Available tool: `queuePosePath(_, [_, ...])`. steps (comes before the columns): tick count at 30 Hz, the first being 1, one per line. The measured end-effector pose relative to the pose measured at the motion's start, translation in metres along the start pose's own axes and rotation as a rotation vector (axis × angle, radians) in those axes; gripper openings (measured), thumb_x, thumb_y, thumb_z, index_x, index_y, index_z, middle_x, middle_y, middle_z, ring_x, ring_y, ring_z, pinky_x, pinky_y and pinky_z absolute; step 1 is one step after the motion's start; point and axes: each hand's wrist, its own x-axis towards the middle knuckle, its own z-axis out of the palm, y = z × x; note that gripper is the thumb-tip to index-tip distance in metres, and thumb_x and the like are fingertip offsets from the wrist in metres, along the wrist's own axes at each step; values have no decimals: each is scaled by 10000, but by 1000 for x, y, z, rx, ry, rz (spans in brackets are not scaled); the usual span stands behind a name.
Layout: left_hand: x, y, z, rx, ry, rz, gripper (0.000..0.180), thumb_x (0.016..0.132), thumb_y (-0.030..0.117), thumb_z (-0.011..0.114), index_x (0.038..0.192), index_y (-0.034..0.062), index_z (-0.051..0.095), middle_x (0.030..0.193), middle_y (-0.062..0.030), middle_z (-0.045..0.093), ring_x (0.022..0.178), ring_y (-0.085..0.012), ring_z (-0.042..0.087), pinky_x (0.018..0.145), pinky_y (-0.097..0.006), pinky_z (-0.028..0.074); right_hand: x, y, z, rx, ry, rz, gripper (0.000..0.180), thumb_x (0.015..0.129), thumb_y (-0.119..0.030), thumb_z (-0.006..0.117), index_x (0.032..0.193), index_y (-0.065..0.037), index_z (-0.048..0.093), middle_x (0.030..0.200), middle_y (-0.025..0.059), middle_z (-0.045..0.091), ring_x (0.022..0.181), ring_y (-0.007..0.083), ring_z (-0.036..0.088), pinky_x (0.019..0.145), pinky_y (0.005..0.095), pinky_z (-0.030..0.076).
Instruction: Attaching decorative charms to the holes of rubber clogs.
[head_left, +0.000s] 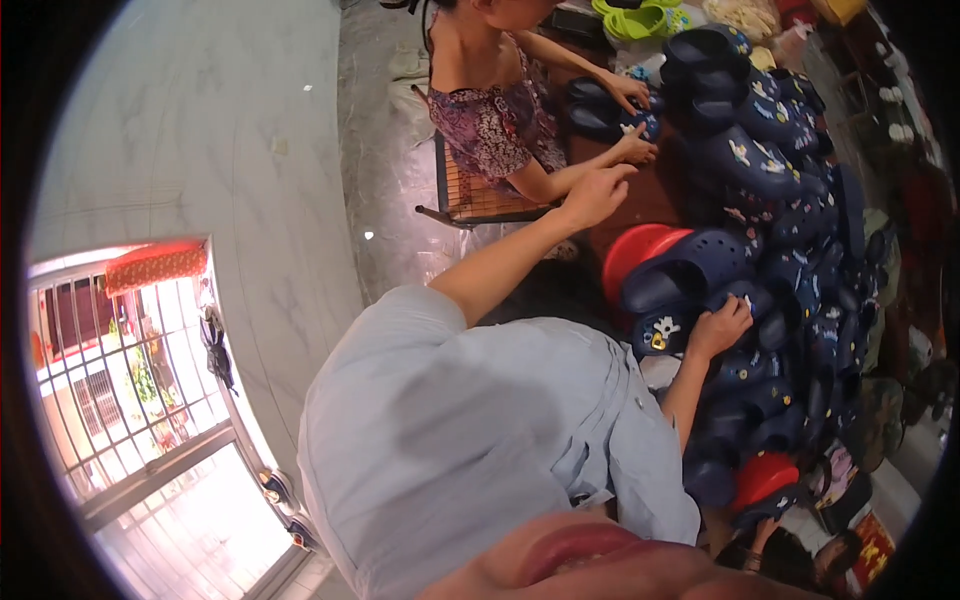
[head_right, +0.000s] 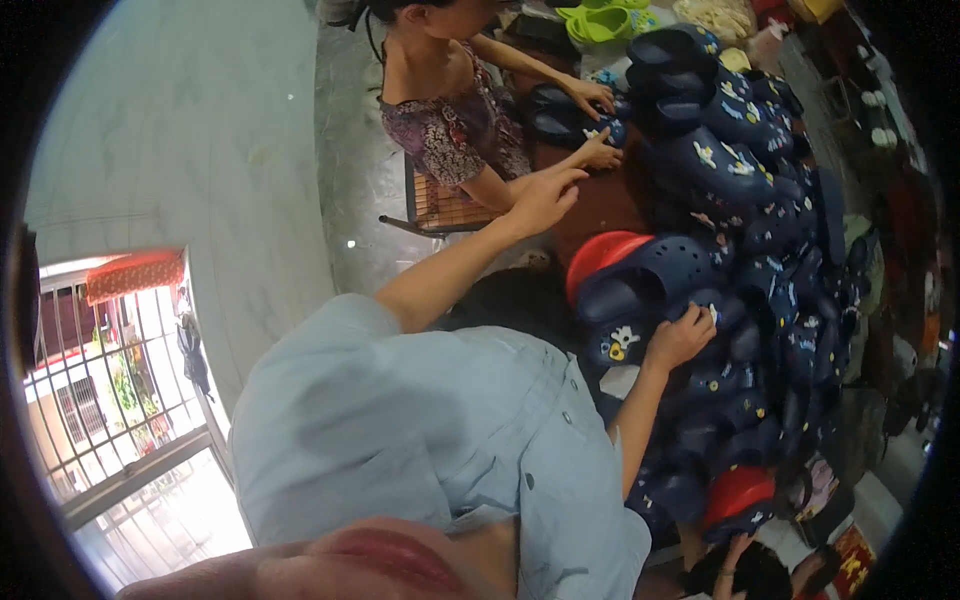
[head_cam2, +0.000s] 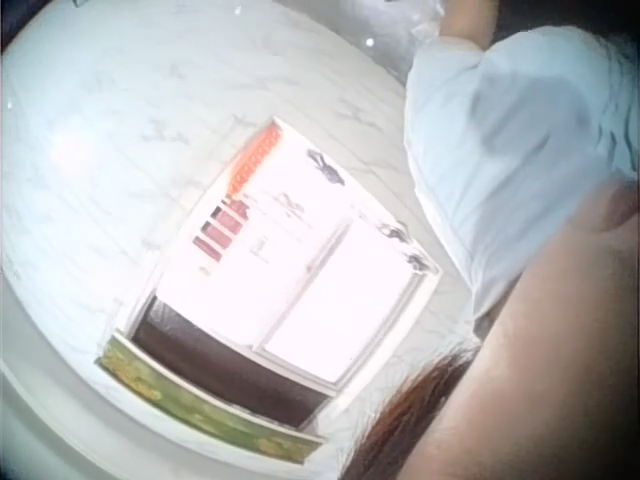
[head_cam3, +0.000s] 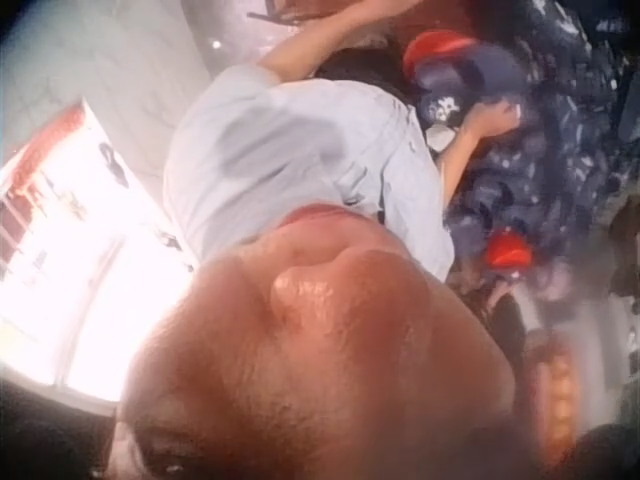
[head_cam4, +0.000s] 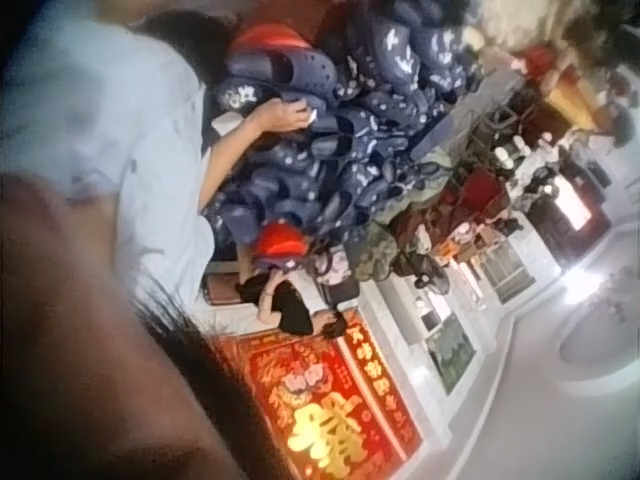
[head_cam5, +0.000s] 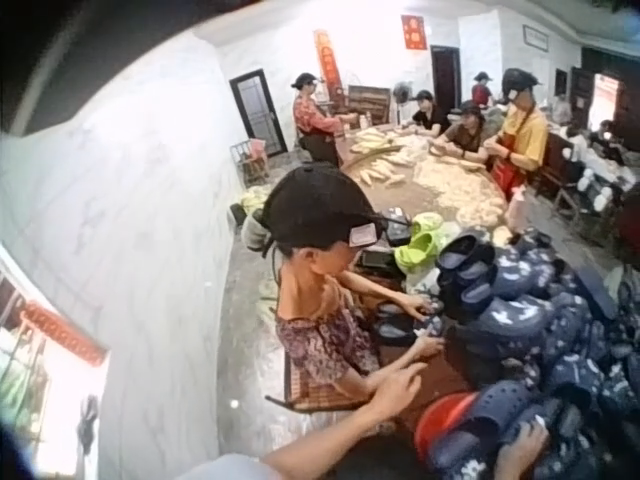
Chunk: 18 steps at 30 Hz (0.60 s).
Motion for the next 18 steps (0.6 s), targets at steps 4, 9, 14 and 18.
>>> queuePosePath(4, [-10, 28, 40, 66, -80, 188, 315, 812, 166, 594, 1110, 62, 605, 1019, -146, 633, 848, -308, 605, 757, -388, 490, 2, -5, -3, -1, -10, 8, 344, 622, 65, 608, 958, -6, 610, 1055, 151, 551, 1026, 334, 514, 898, 410, 421])
queuePosePath(9, [-29, 66, 78, 176, -356, 455, 582, 790, 308, 659, 1326, 189, 467, 1242, -229, 457, 1175, -390, 431, 954, -473, 377, 0, -5, 1, -18, -35, 40, 351, 625, 47, 622, 970, -14, 601, 1055, 132, 550, 1044, 326, 516, 870, 416, 431])
queuePosePath(14, [-49, 61, 100, 298, -457, 507, 704, 770, 393, 673, 1392, 240, 381, 1334, -249, 350, 1253, -407, 340, 981, -504, 340, -2, -6, -3, -25, -40, 35, 340, 640, 41, 608, 975, -18, 597, 1056, 133, 551, 1053, 328, 513, 877, 423, 424])
queuePosePath(18, [-46, 55, 106, 333, -445, 509, 759, 731, 423, 695, 1396, 249, 373, 1336, -243, 354, 1260, -398, 339, 977, -506, 344, 0, -4, 0, -26, -37, 39, 366, 634, 31, 601, 997, -16, 588, 1060, 135, 551, 1055, 334, 509, 887, 427, 415])
